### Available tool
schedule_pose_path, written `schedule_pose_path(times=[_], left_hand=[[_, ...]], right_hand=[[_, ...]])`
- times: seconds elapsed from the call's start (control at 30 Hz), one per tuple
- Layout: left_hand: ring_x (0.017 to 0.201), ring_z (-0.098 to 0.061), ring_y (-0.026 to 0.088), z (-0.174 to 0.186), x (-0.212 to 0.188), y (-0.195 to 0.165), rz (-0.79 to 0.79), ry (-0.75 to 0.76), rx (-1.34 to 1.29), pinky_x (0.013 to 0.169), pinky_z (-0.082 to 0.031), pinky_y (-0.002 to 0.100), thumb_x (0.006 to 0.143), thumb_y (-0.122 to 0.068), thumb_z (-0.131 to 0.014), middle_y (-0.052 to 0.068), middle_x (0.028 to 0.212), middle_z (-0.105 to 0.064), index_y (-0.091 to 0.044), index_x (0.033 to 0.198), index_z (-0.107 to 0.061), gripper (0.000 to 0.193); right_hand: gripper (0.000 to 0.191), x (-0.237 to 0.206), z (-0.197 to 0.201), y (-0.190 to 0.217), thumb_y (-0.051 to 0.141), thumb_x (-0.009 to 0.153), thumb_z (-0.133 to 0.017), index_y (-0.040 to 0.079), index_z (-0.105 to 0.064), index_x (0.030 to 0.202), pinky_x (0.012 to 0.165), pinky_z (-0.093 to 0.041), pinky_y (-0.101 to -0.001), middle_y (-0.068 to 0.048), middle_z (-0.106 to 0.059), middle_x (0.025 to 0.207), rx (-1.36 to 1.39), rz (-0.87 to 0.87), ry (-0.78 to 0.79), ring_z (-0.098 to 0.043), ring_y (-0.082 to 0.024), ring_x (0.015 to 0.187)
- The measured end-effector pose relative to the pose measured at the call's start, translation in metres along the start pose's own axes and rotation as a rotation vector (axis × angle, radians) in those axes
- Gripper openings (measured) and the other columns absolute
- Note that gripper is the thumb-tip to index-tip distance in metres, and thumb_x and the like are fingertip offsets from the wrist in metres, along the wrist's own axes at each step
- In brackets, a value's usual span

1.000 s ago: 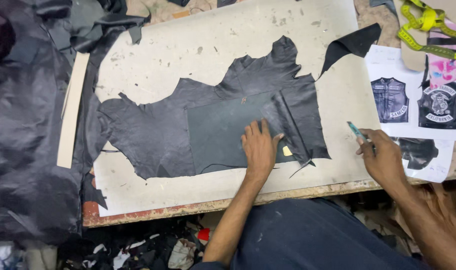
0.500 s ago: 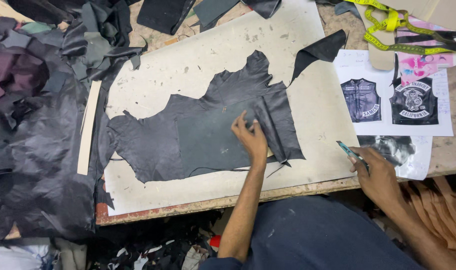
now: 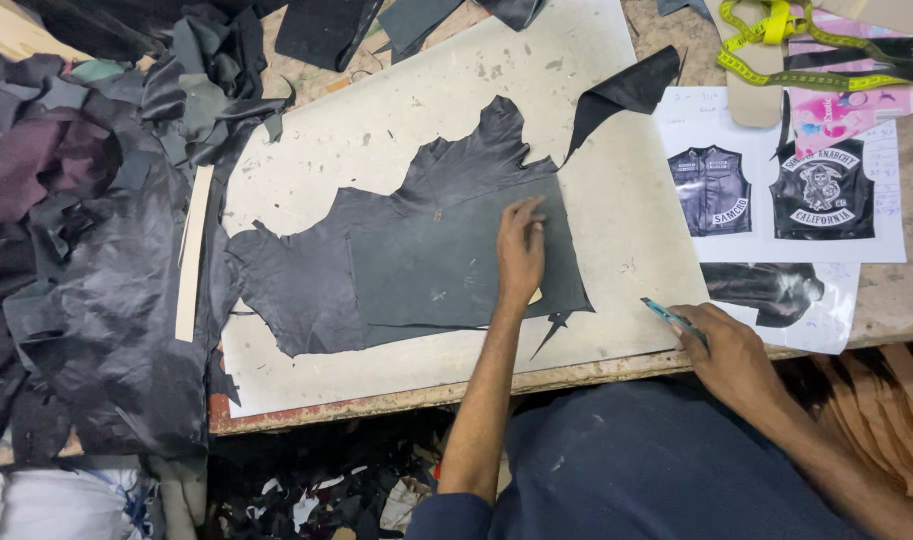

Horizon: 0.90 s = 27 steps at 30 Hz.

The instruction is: The person lays a large piece of black leather on a worktable, smooths it, and uses a utility knife to cut along a rectangular template. They then remove the cut piece, place a printed cardboard pattern on the leather, trace its outline with chalk, and cut along the traced lines.

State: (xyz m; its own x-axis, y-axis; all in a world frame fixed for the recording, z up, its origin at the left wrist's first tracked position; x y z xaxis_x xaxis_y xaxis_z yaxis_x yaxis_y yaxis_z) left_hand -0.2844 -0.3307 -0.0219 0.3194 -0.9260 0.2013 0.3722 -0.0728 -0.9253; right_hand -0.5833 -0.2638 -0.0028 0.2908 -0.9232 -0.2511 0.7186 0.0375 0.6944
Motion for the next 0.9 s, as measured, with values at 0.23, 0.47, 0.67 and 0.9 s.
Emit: schedule_pose_path(times=[0.23, 0.47, 0.67, 0.9], left_hand=[[0.115, -0.064, 0.034, 0.016, -0.024, -0.012, -0.291, 0.299, 0.490, 0.098, -0.053, 0.042, 0.087, -0.009, -0.076, 0.010, 0.127, -0.065, -0.008, 0.122, -0.072, 0.036], [0.122, -0.058, 0.030, 0.036, -0.039, 0.004, -0.304, 0.460, 0.390, 0.105, -0.049, 0.041, 0.080, -0.017, -0.084, 0.009, 0.132, -0.063, -0.010, 0.120, -0.075, 0.042], [0.130, -0.051, 0.031, 0.047, -0.045, 0.020, -0.293, 0.500, 0.408, 0.108, -0.044, 0.044, 0.068, -0.023, -0.090, 0.012, 0.139, -0.056, -0.008, 0.122, -0.073, 0.058], [0.133, -0.049, 0.033, 0.055, -0.044, 0.029, -0.308, 0.498, 0.393, 0.107, -0.043, 0.047, 0.067, -0.023, -0.092, 0.014, 0.140, -0.056, -0.008, 0.124, -0.072, 0.061]], right_hand=[[0.038, -0.007, -0.032, 0.020, 0.021, 0.092, -0.070, 0.004, -0.070, 0.125, 0.075, -0.062, -0.0408, -0.016, -0.074, 0.107, 0.000, 0.100, -0.052, -0.076, -0.030, 0.086], [0.031, 0.020, -0.073, 0.074, 0.002, 0.087, -0.063, 0.008, -0.071, 0.116, 0.083, -0.057, -0.0398, -0.008, -0.072, 0.109, -0.375, 0.591, -0.213, -0.071, -0.026, 0.095], [0.038, 0.049, -0.106, 0.067, -0.005, 0.081, -0.061, 0.012, -0.073, 0.113, 0.082, -0.052, -0.0358, 0.000, -0.073, 0.110, -0.552, 0.730, -0.074, -0.068, -0.019, 0.092], [0.037, 0.055, -0.125, 0.066, -0.004, 0.080, -0.063, 0.011, -0.072, 0.112, 0.087, -0.052, -0.0369, 0.000, -0.070, 0.106, -0.596, 0.635, -0.032, -0.067, -0.020, 0.097]])
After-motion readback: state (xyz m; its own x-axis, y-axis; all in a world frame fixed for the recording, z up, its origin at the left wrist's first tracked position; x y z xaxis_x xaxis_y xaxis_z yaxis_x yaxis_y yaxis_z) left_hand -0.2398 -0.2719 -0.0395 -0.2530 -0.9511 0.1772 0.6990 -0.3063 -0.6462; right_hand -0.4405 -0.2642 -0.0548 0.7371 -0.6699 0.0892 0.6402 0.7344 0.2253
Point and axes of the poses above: each hand's wrist, its own x-axis towards the middle knuckle, its own z-axis out of the back of the hand, y = z × x, the point moved 4 cm from there along x, towards the middle knuckle
